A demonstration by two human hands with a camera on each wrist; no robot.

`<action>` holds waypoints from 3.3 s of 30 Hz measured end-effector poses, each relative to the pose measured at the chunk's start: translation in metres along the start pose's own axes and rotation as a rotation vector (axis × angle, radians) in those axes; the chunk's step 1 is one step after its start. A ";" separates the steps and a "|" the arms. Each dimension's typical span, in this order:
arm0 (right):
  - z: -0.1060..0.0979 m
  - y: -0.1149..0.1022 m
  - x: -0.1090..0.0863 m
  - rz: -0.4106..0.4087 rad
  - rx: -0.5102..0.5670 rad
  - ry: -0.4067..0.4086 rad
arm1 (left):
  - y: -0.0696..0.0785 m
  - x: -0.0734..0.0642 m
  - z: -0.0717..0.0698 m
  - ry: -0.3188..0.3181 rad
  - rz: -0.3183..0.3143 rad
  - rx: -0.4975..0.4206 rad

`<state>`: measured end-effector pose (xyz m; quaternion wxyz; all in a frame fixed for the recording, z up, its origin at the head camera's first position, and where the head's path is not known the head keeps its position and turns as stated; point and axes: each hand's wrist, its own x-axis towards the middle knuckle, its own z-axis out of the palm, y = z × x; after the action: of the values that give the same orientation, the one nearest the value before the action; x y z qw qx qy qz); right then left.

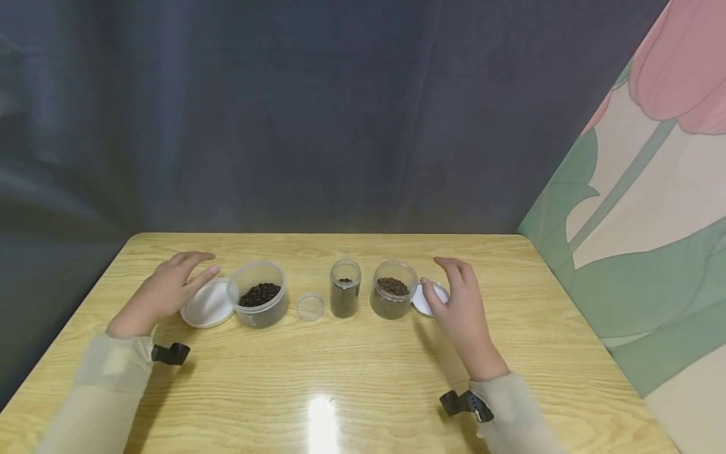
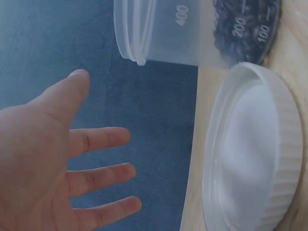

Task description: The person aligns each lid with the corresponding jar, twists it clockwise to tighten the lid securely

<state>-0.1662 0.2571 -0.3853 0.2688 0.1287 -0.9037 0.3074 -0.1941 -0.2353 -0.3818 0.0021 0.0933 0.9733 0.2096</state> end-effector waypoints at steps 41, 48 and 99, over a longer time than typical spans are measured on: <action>0.075 -0.085 -0.025 -0.200 0.448 -0.170 | -0.007 -0.001 0.019 -0.133 0.067 0.005; 0.084 -0.093 -0.023 -0.129 0.496 -0.318 | -0.007 -0.003 0.024 -0.151 0.072 0.007; 0.164 -0.124 0.004 0.119 0.561 -0.597 | -0.002 -0.001 0.030 -0.156 0.082 -0.010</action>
<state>-0.1866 0.0584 -0.4321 -0.0690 0.2283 -0.8289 0.5060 -0.1921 -0.2254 -0.4100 0.0696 0.1491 0.9646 0.2063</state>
